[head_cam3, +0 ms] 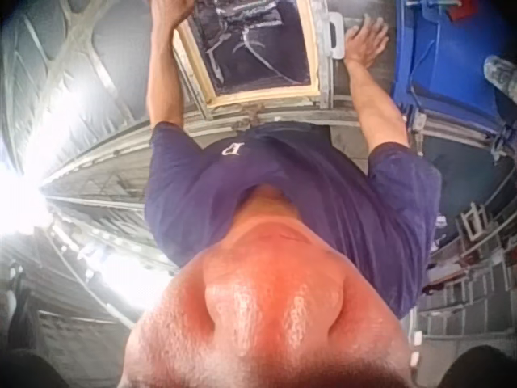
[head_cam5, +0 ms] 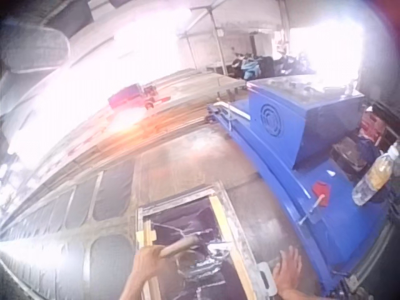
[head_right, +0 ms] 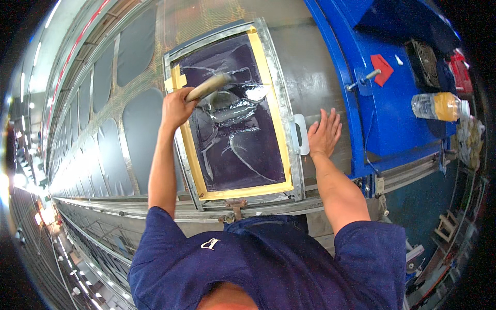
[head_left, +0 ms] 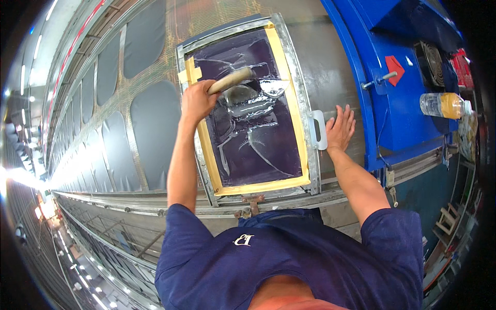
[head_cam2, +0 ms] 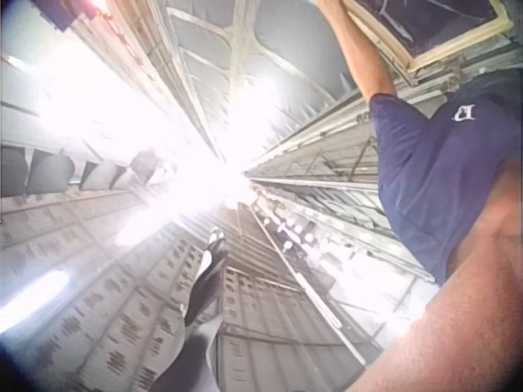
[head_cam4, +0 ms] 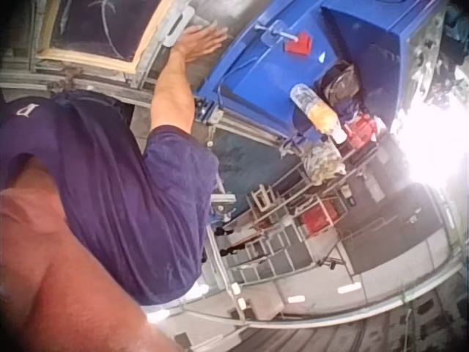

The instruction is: The person uses a squeegee to spread ink across a screen printing frame. They repeatedly pull the squeegee across the screen to ensure even coverage of the ink.

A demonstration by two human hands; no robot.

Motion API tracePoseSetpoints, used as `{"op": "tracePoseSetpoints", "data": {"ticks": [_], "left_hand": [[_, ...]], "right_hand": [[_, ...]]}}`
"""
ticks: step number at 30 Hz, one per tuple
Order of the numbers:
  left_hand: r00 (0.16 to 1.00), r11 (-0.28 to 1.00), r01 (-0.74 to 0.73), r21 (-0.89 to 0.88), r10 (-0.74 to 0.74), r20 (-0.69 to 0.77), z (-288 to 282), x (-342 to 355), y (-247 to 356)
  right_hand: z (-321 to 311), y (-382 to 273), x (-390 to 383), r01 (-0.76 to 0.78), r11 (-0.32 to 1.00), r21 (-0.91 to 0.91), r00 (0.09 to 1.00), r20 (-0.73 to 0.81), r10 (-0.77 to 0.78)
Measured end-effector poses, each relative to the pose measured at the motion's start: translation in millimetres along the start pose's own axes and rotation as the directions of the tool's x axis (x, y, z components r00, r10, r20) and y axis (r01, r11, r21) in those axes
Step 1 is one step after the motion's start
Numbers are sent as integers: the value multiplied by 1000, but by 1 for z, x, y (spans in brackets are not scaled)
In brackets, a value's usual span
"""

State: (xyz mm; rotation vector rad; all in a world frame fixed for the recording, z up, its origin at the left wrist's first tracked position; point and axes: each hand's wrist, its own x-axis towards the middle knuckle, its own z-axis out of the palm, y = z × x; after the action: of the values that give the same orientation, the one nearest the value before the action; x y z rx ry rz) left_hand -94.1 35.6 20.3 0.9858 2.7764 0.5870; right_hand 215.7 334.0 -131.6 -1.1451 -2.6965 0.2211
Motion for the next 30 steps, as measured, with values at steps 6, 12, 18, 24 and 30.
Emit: {"op": "tracePoseSetpoints", "data": {"ticks": [6, 12, 18, 24, 30], "left_hand": [[742, 765, -643, -29, 632, 222, 3, 43, 5], [467, 498, -857, -134, 860, 208, 36, 88, 51], [493, 540, -835, -106, 820, 292, 61, 113, 64], [564, 576, -815, 70, 758, 328, 36, 86, 9], [868, 850, -466, 246, 384, 315, -23, 38, 3]], "right_hand": [[-3, -2, -1, 3, 1000, 13, 1000, -4, -3], [-2, -1, -1, 2, 1000, 9, 1000, 4, -2], [-3, -1, -1, -14, 1000, 2, 999, 39, 14], [-3, -3, -2, 22, 1000, 22, 1000, 5, -22], [-1, 2, -5, 13, 1000, 6, 1000, -14, -13]]}}
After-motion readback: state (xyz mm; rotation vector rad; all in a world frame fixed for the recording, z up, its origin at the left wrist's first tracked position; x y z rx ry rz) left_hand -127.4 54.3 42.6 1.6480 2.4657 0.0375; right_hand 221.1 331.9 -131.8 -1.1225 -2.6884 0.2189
